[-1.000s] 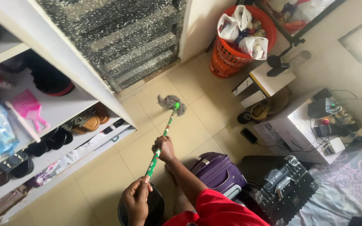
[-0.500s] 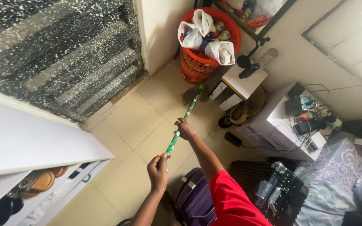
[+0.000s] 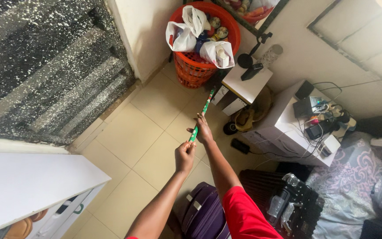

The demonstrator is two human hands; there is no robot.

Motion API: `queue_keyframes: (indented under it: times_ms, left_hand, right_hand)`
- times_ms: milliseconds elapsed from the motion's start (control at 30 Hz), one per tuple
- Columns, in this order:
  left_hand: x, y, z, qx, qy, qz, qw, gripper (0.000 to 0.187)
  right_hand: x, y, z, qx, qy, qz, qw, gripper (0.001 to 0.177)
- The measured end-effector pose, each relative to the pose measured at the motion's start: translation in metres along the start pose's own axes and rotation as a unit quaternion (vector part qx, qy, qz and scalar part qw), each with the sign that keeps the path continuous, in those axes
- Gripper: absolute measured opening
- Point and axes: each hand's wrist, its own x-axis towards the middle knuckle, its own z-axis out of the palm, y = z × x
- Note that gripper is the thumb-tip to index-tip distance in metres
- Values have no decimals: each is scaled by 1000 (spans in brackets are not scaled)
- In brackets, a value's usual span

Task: The person prepares a mop in a bucket, cleans a small area of the tiled floor, and then moves several suitcases to reach more floor space.

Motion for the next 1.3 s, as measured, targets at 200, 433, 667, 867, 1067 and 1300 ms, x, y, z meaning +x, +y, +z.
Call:
queue_keyframes:
  times_ms: [200,433,667,867,1067,1300]
  left_hand:
    - [9,32,3,87,14,-3,996,36]
    - [-55,123,-71,41,127,-72,988,30]
    - [-141,246,-121,-37,159,-58,985,45]
    - [-195,341,-173,69,74,32,994,41]
    - [-269,377,-217,85,46,35,995,36]
    - [-332,368,-230,82,40,41,995,42]
  right_hand:
    - [12,-6,-17,-5,-16,9,1000,67]
    - [-57,-125,-20,28,-53,-33,998,51]
    - [-133,-255,-65,125,-70,-160,977,55]
    - [-199,-336,-58,251,-123,-187,942,54]
    - [-287,-402,-18,348,-179,-165,905,51]
    - [-343,-403,12,315,-81,-184,928,40]
